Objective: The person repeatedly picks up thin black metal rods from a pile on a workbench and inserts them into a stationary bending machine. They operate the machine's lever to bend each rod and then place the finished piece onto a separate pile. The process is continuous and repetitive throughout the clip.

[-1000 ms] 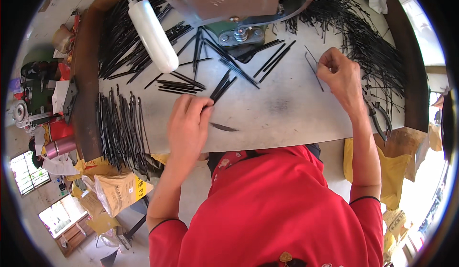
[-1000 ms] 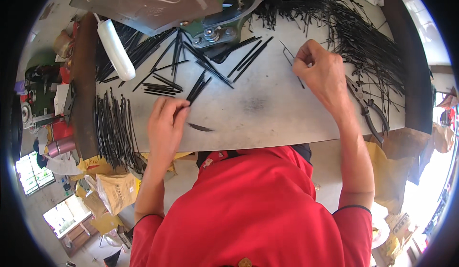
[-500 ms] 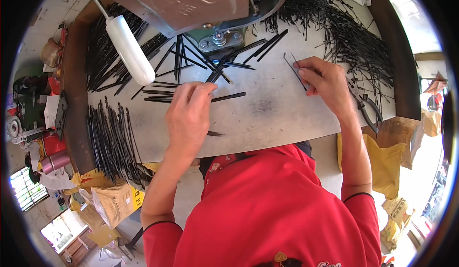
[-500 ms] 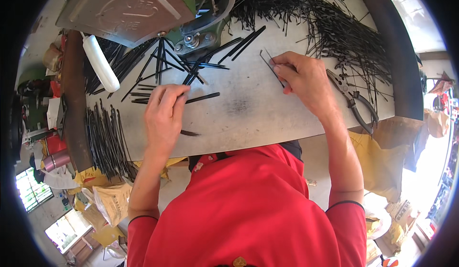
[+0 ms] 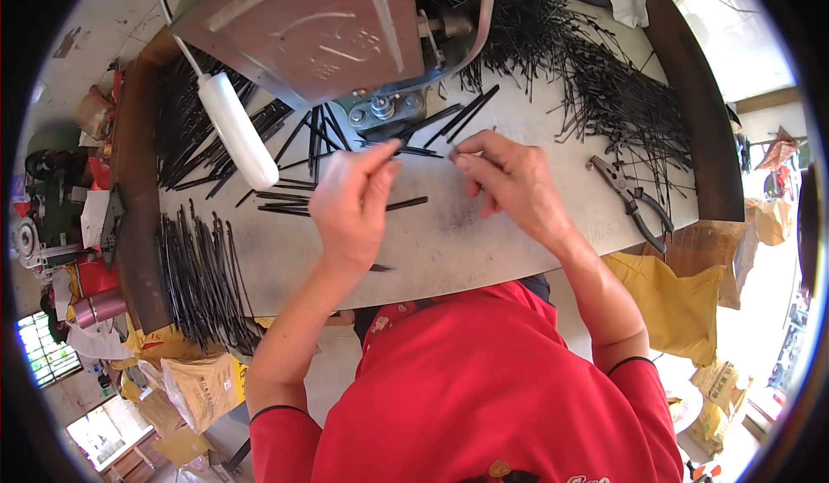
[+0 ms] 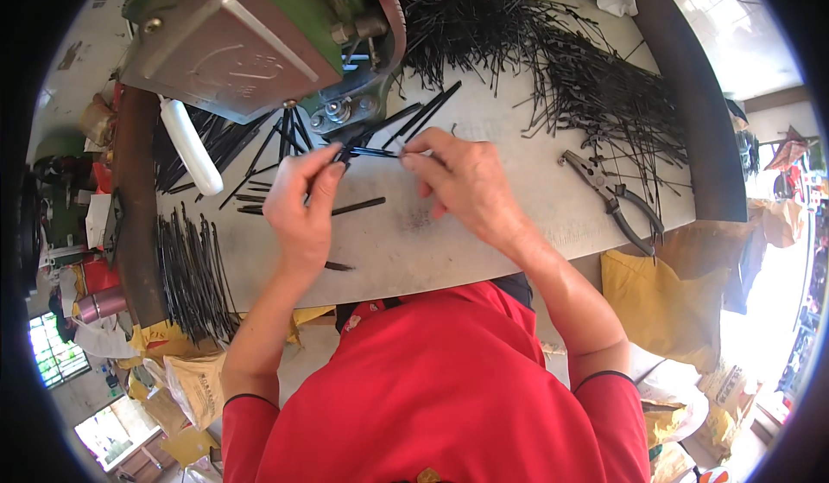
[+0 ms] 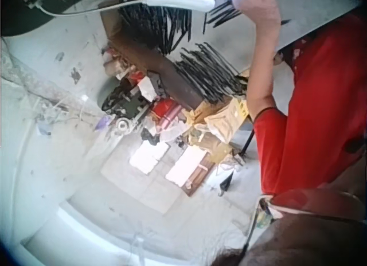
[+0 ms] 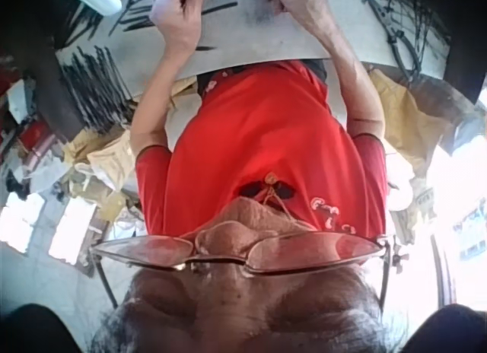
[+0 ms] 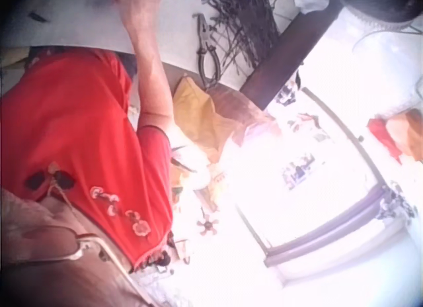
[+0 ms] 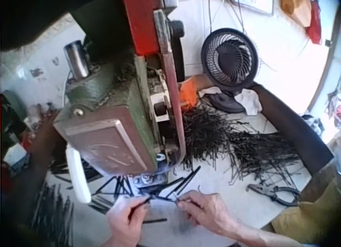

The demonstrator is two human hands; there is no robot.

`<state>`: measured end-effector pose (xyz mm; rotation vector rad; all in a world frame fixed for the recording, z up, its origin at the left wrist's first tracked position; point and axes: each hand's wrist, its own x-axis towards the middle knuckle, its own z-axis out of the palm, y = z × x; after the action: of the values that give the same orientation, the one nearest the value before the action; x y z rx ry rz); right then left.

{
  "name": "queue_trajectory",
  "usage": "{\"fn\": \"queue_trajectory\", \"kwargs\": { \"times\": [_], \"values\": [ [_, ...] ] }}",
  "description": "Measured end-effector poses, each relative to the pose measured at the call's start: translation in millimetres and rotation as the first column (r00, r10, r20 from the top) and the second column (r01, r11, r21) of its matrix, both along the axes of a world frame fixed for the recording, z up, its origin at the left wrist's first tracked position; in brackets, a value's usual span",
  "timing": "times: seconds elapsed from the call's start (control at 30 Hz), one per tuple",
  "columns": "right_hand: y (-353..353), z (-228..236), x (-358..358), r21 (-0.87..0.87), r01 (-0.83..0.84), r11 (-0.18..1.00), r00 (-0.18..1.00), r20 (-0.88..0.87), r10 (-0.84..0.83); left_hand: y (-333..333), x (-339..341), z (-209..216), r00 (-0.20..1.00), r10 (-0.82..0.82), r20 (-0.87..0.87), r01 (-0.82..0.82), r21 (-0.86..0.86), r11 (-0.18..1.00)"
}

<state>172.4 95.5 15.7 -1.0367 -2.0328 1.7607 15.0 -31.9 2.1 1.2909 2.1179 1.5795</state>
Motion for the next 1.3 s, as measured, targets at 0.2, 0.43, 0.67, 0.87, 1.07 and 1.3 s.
{"fn": "queue_trajectory", "kwargs": {
  "times": [0.2,0.43,0.67,0.87,1.07,1.3],
  "values": [
    [-7,1,-40,0.129,-0.107,0.986,0.994,-0.007,0.109,16,-27,2,0.533,0.007,0.846,-0.155,0.09,0.984],
    [-11,-23,-61,0.757,0.033,0.653,0.999,-0.047,0.003,25,-27,-10,0.466,-0.072,0.882,-0.064,0.114,0.991],
    [-14,-20,-61,0.807,0.029,0.589,0.999,-0.011,-0.033,25,-30,-7,0.401,-0.095,0.911,-0.059,0.13,0.99],
    [-15,-18,-61,0.795,0.019,0.606,1.0,0.0,-0.031,24,-34,-8,0.379,-0.127,0.917,-0.029,0.149,0.988],
    [-16,-16,-61,0.787,0.017,0.617,1.0,-0.002,-0.025,24,-35,-6,0.378,-0.128,0.917,-0.016,0.144,0.989],
    [-16,-21,-61,0.786,0.044,0.616,0.999,-0.033,-0.029,24,-33,-7,0.404,-0.121,0.907,-0.015,0.139,0.99]
  ]
}}
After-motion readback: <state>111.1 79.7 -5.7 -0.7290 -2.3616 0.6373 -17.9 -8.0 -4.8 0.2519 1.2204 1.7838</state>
